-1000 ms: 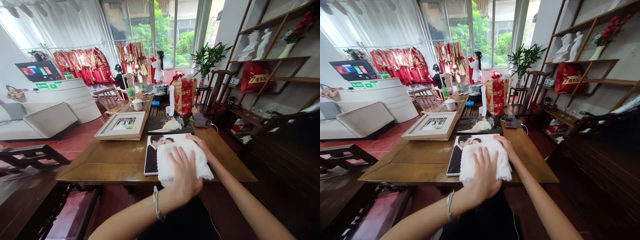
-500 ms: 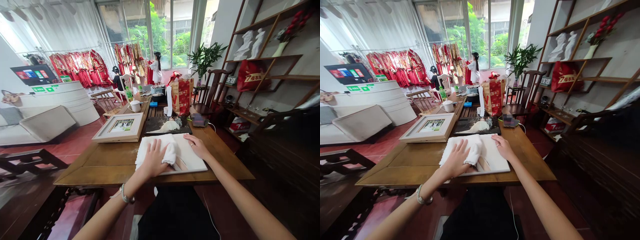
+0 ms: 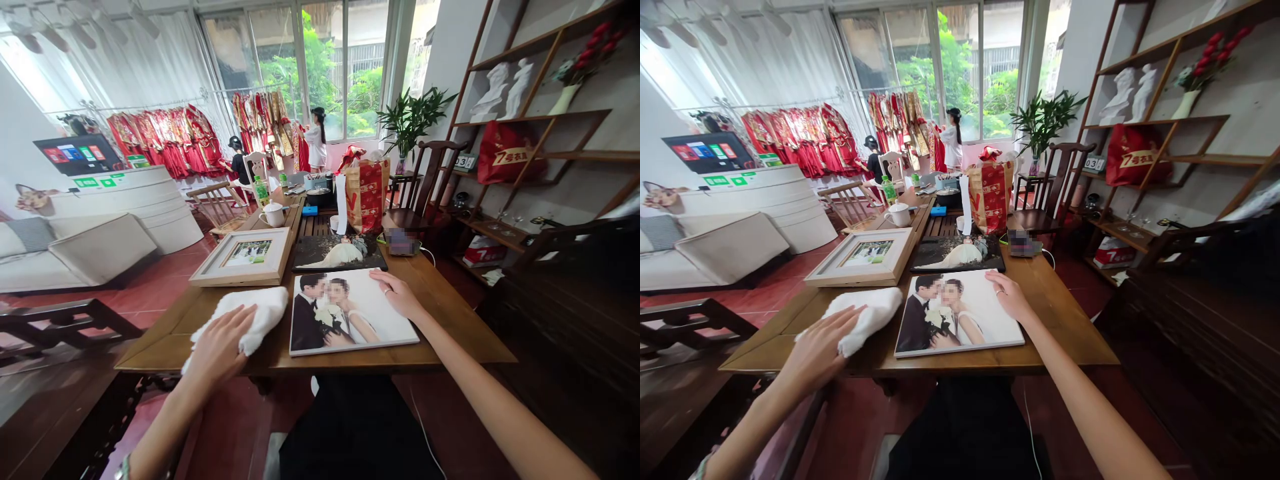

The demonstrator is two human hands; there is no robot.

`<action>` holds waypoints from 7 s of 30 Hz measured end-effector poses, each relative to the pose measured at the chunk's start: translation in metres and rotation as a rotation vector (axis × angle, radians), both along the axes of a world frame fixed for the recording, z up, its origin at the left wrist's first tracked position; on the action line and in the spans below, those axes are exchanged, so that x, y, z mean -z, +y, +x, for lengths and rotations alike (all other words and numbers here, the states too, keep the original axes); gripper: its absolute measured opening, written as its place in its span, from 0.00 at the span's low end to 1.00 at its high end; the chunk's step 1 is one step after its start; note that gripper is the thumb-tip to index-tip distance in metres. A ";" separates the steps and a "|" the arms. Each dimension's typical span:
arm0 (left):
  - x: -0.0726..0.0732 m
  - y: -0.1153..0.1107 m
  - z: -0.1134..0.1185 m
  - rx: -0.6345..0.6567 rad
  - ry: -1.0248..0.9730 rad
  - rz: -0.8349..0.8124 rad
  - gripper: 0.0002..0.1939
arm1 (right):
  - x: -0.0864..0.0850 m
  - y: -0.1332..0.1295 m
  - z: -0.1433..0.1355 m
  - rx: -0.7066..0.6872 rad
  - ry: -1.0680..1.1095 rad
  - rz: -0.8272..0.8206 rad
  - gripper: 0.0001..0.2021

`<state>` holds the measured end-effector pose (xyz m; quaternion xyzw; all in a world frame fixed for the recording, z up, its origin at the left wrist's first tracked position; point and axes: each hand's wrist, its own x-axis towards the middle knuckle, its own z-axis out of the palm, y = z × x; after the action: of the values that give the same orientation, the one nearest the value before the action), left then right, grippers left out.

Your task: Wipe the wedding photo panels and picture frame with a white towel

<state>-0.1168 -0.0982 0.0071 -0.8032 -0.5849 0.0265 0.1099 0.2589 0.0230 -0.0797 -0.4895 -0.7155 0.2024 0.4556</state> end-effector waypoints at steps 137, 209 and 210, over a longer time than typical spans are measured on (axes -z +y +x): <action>0.065 0.068 0.076 -0.196 -0.881 -0.043 0.36 | -0.025 -0.080 -0.007 0.344 -0.224 -0.296 0.16; 0.021 0.097 0.127 0.119 -0.264 -0.090 0.35 | 0.001 -0.020 -0.003 -0.030 -0.267 -0.032 0.27; 0.021 0.087 0.126 0.130 -0.263 -0.100 0.36 | 0.002 -0.020 -0.002 -0.032 -0.271 -0.036 0.27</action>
<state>0.0088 -0.0111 -0.0142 -0.8403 -0.5391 -0.0570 -0.0064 0.2564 0.0028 -0.0812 -0.5088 -0.7744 0.1545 0.3428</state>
